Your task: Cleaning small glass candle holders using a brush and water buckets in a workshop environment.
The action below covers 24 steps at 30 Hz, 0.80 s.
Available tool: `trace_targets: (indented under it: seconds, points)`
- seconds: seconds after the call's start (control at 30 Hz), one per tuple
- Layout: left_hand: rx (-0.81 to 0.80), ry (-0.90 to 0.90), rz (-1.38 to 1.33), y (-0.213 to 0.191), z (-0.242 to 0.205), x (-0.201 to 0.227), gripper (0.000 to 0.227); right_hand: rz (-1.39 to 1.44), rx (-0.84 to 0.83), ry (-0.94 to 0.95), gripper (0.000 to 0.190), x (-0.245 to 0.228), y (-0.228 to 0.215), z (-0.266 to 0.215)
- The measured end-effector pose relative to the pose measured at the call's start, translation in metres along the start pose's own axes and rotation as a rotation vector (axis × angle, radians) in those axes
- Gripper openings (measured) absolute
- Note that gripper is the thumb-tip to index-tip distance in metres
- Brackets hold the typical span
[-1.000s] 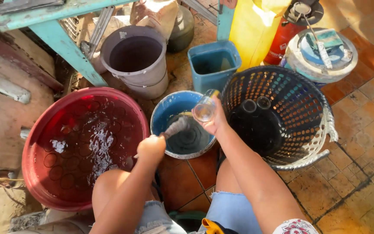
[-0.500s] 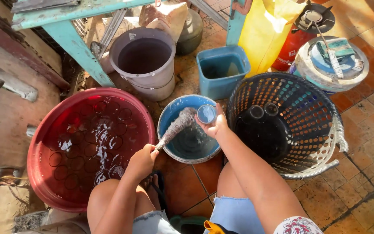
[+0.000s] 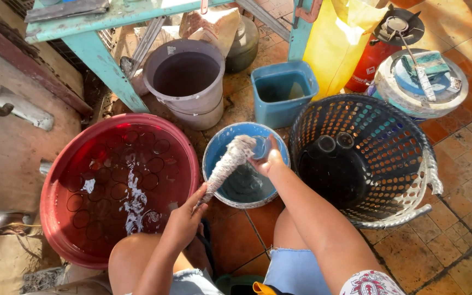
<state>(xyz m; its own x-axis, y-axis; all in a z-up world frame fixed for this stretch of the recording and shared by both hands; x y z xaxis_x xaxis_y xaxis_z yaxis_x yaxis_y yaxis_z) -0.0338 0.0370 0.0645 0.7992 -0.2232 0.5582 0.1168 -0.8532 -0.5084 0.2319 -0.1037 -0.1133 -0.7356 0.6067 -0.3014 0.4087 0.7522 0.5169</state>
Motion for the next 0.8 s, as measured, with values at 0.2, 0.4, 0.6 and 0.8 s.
trace_targets:
  seconds: [0.2,0.4,0.6,0.8]
  points:
    - [-0.022,0.049,0.321,0.026,-0.008,0.019,0.056,0.021,-0.116,0.067,0.089,0.007,0.015,-0.025]
    - [-0.012,0.004,0.216,0.018,-0.022,0.036,0.057,-0.071,-0.174,0.036,0.078,-0.006,0.016,-0.03]
    - [-0.059,-0.055,0.31,0.016,-0.022,0.014,0.057,-0.144,-0.145,0.086,0.079,-0.008,0.009,-0.028]
    - [0.003,0.06,0.147,0.03,-0.017,0.027,0.056,-0.049,-0.312,0.044,0.054,-0.006,0.016,-0.017]
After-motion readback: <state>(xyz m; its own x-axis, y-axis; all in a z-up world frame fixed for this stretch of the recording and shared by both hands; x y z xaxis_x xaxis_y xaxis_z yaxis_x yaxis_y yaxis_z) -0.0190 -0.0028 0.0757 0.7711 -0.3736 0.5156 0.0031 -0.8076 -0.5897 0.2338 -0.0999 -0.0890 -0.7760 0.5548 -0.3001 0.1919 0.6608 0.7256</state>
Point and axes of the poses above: each hand's wrist, its own z-axis towards the middle knuckle, its own y-axis out of the palm, x = y × z, the point moved 8 cm from there along z, towards the middle knuckle, and after that the axes turned 9 degrees about -y, right-handed, at the moved point
